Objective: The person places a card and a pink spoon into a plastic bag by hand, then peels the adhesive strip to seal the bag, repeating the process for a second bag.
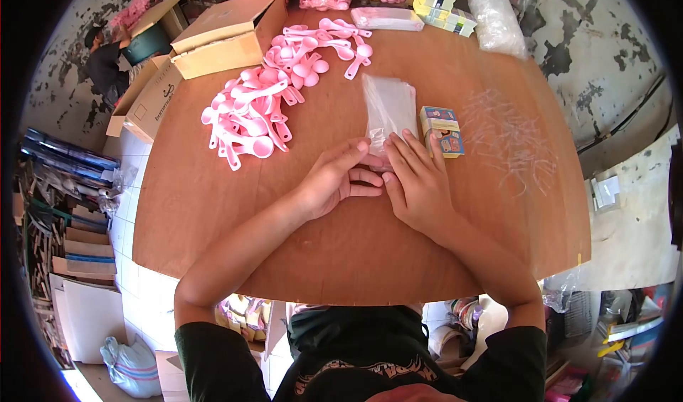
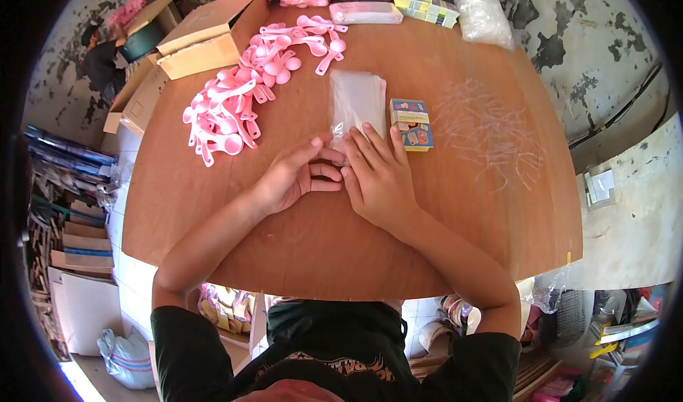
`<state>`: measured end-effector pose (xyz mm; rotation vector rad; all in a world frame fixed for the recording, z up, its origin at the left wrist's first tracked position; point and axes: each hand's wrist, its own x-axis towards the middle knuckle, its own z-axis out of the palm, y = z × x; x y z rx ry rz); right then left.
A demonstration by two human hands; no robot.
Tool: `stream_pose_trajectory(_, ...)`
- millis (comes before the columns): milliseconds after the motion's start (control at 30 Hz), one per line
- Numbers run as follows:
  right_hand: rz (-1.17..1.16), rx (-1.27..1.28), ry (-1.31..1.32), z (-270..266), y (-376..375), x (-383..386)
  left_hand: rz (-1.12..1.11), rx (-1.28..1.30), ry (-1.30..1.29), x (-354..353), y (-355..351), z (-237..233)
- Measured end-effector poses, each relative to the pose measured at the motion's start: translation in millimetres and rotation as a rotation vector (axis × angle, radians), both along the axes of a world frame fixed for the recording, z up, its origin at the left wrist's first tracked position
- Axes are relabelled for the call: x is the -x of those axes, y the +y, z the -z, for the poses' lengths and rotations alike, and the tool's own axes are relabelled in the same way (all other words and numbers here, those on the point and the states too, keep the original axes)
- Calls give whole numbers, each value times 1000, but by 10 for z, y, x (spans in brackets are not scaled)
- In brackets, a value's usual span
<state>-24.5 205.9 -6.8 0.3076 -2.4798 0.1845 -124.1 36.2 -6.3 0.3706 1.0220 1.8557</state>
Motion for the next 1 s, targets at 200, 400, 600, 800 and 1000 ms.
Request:
stream_pose_trajectory(200, -99, 51, -20, 15, -40, 14, 42, 91, 46, 122, -19, 96)
stream_pose_trajectory(400, -3, -24, -91, 45, -78, 27, -38, 306, 153, 11, 54, -3)
stream_pose_trajectory(600, 68, -12, -146, 103, -61, 19, -133, 344, 217, -47, 59, 9)
stream_pose_trajectory(800, 106, -130, -143, 7, -95, -39, -139, 358, 267, -74, 56, 14)
stream_pose_trajectory(1000, 147, -87, -132, 73, -59, -26, -143, 328, 301, -86, 43, 21)
